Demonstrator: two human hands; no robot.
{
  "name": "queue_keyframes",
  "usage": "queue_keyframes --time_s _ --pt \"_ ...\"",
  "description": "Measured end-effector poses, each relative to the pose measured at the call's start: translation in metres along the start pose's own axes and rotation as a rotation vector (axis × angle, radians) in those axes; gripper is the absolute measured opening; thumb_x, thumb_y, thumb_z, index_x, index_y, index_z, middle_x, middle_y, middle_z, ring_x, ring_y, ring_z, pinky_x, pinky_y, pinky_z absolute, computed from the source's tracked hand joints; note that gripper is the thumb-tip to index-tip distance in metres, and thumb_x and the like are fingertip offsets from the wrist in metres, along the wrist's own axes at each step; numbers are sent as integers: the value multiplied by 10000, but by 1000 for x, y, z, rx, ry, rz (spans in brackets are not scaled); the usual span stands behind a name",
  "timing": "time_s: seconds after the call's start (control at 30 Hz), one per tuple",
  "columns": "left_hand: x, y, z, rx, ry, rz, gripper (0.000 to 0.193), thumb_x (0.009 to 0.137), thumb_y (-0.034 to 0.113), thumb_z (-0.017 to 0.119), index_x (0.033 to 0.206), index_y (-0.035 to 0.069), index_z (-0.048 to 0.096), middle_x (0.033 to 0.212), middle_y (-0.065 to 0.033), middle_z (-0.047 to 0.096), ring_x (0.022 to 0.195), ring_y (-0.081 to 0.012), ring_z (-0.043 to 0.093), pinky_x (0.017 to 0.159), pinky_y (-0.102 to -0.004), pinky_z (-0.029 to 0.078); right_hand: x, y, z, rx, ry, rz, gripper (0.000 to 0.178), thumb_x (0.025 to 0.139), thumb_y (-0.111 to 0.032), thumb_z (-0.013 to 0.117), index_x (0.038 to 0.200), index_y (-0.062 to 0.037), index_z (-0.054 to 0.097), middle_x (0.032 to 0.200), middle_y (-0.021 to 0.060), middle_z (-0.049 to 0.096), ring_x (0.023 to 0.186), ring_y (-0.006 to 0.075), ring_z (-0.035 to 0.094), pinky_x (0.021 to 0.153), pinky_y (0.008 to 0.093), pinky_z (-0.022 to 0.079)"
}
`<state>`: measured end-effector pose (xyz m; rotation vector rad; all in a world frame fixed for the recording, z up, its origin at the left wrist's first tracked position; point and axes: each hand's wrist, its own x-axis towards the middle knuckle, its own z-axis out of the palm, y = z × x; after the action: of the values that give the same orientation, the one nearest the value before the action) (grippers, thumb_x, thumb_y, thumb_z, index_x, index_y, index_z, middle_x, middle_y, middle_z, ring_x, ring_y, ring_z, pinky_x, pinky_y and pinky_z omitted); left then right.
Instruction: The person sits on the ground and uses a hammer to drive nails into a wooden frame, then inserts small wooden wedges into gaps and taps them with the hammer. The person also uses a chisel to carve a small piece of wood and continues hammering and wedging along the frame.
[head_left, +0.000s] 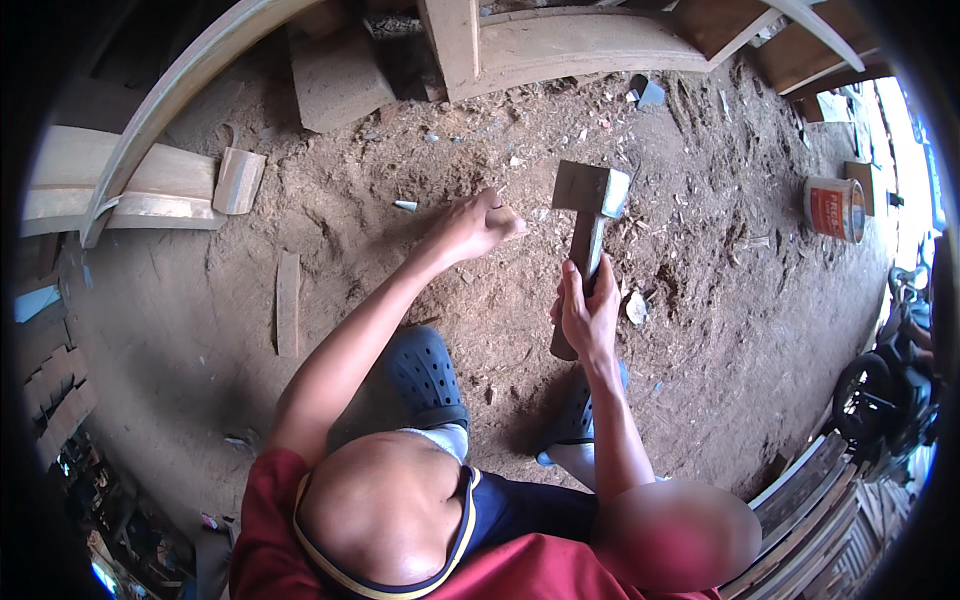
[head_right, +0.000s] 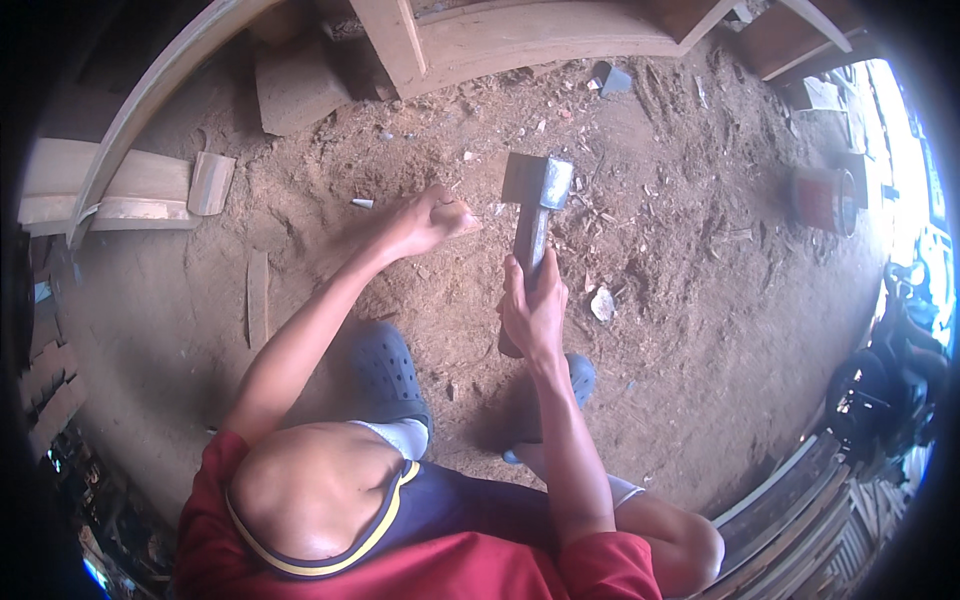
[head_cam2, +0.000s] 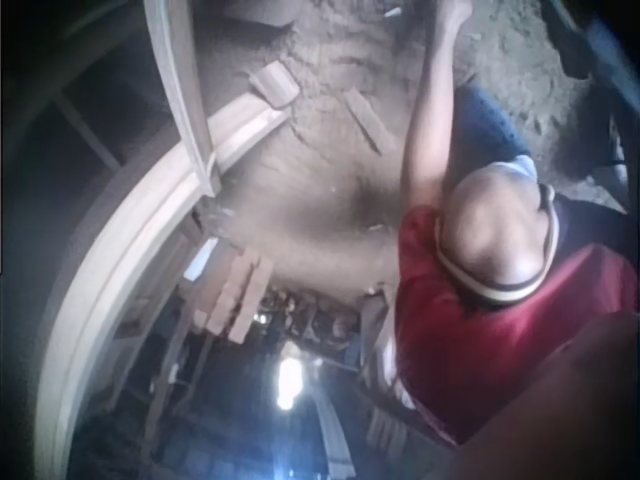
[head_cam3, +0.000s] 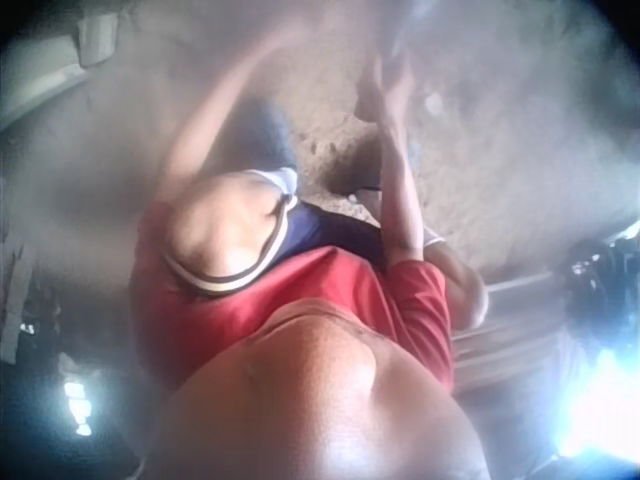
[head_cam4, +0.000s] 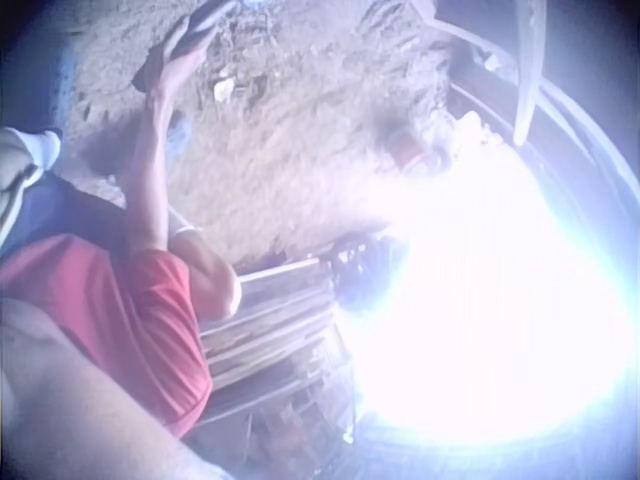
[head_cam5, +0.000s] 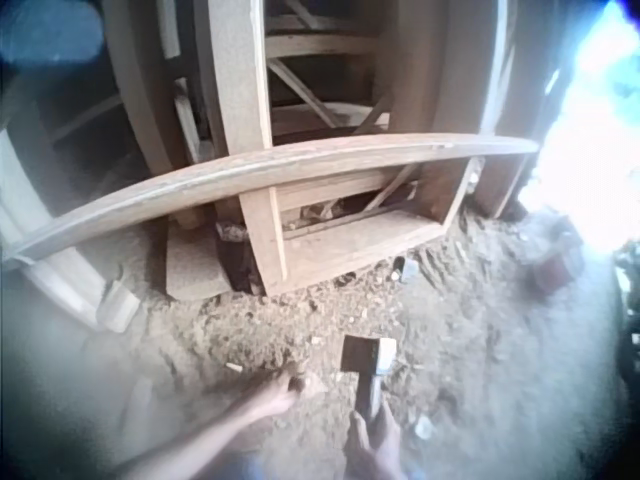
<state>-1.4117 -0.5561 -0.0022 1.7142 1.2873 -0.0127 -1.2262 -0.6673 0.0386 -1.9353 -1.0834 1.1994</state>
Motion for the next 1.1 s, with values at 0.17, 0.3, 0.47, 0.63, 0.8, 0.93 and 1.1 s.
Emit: queue_keyframes --time_s 0.17,0.3,0.47,0.63,0.8,0.93,1.1 --pt "4 7 -3 81 -45 -46 629 725 394 816 1049 -41 496 934 -171 623 802 -234 648 691 -425 572 0 18 -19 -141 -44 19 285 940 -231 544 1021 39 507 676 167 628 605 219 642 533 404 500" --pt "15 -14 3 382 78 182 362 775 312 760 972 62 586 1029 -94 600 896 -232 590 787 -430 493 -5 -3 -29 -254 -112 32 259 934 -196 546 1061 23 492 720 218 642 599 284 652 535 434 498" --pt "13 -30 17 515 280 368 229 896 154 590 1110 76 568 1037 -135 503 1036 -243 500 902 -440 417 -5 9 -31 -337 -192 -138 326 918 -146 555 1174 27 448 753 252 645 621 362 665 534 460 497" --pt "15 -52 40 549 406 465 371 933 299 517 1172 16 501 1096 -181 469 1049 -300 487 950 -504 388 6 18 -21 -353 -207 -94 285 914 -243 600 1070 -14 530 683 200 614 594 321 633 552 437 461" --pt "20 -44 33 544 395 443 383 798 293 638 1038 32 494 961 -106 459 908 -233 455 842 -393 403 0 2 -18 -370 -139 -152 377 922 -267 603 1111 46 512 626 176 600 527 266 606 511 406 465" --pt "27 -45 32 653 429 427 451 739 347 675 1015 43 489 969 -95 454 905 -218 437 817 -377 405 3 -11 -25 -356 -209 -237 230 930 -129 545 1061 10 418 646 224 600 532 374 623 440 465 460" --pt "23 -45 44 562 566 489 542 715 450 676 1039 61 484 949 -75 420 912 -221 421 814 -391 400 22 0 -30 -584 -179 -158 276 934 -223 573 1040 18 490 654 210 606 554 388 607 496 427 465"
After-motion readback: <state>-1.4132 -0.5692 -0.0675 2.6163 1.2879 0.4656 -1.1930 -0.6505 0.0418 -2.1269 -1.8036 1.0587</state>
